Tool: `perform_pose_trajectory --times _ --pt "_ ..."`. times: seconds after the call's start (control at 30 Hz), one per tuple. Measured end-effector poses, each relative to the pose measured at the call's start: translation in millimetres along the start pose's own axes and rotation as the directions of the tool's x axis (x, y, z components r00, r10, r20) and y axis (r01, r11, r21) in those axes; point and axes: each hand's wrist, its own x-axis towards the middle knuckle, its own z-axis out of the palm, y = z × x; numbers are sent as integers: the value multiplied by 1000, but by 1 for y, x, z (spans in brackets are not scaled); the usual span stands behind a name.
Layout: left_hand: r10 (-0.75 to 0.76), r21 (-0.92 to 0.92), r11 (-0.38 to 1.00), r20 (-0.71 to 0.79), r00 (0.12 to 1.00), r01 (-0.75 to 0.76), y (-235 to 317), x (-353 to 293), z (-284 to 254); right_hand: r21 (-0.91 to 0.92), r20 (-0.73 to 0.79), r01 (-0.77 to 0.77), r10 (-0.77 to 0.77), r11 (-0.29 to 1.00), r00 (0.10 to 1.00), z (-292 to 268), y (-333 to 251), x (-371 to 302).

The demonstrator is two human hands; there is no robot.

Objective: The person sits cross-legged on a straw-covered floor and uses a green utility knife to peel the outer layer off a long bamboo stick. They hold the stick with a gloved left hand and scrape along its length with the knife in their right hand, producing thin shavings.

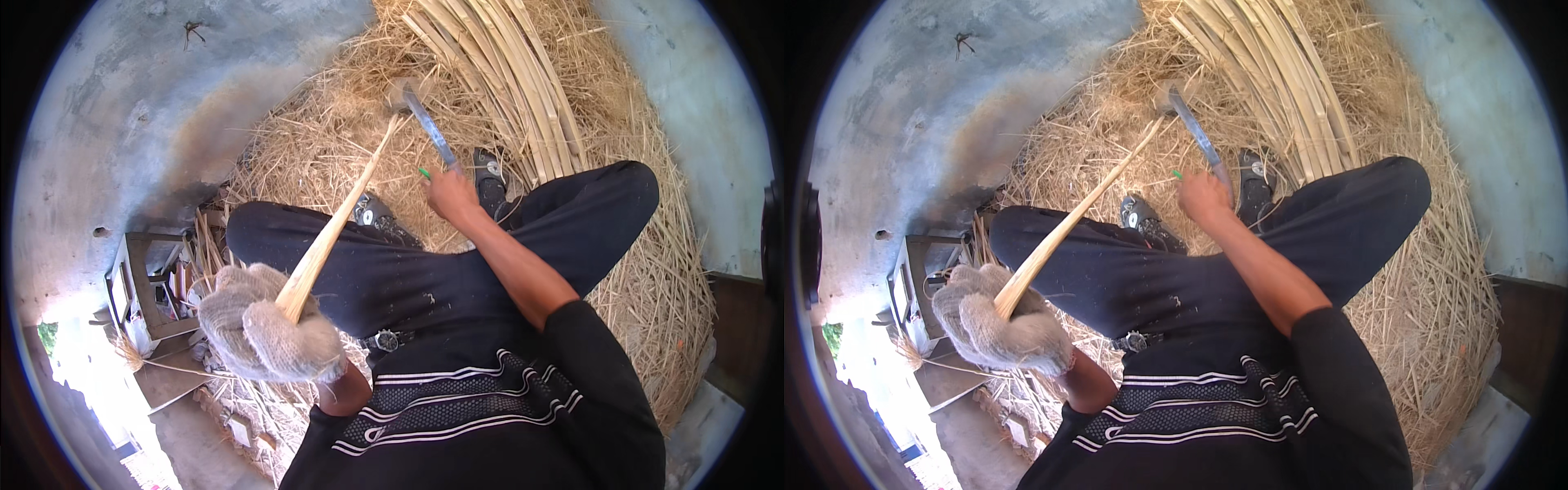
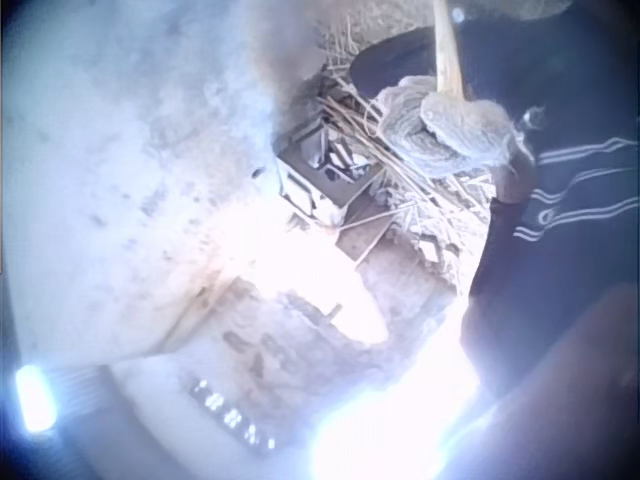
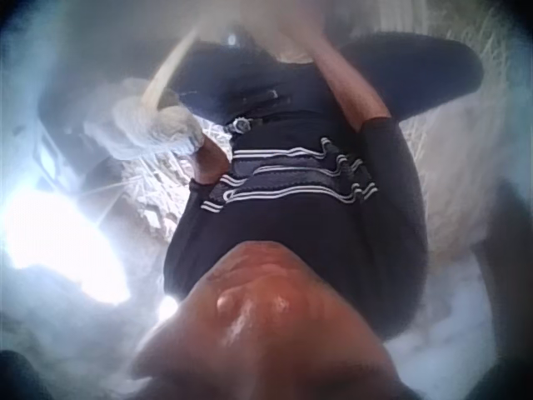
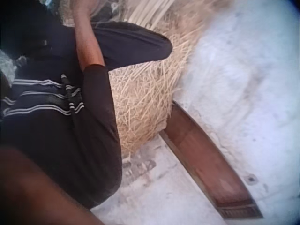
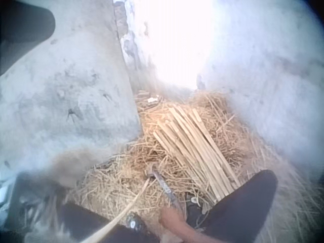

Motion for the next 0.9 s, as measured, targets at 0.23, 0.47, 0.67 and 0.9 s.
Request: perform_pose_trajectory --times 0.23,0.47,0.67,0.9 --pt "-298 -344 891 50 953 296 -11 3 -16 504 -254 396 -306 768 917 -82 -100 -72" --pt "-205 -403 868 238 949 289 -18 38 -15 260 -252 371 -308 891 917 -79 -116 -65" --pt "287 301 900 134 949 -315 -13 38 -9 232 -302 415 -340 880 891 -56 -117 -60" --pt "484 288 800 208 850 -526 -12 56 -6 76 -289 410 -373 909 881 -50 -114 -35"
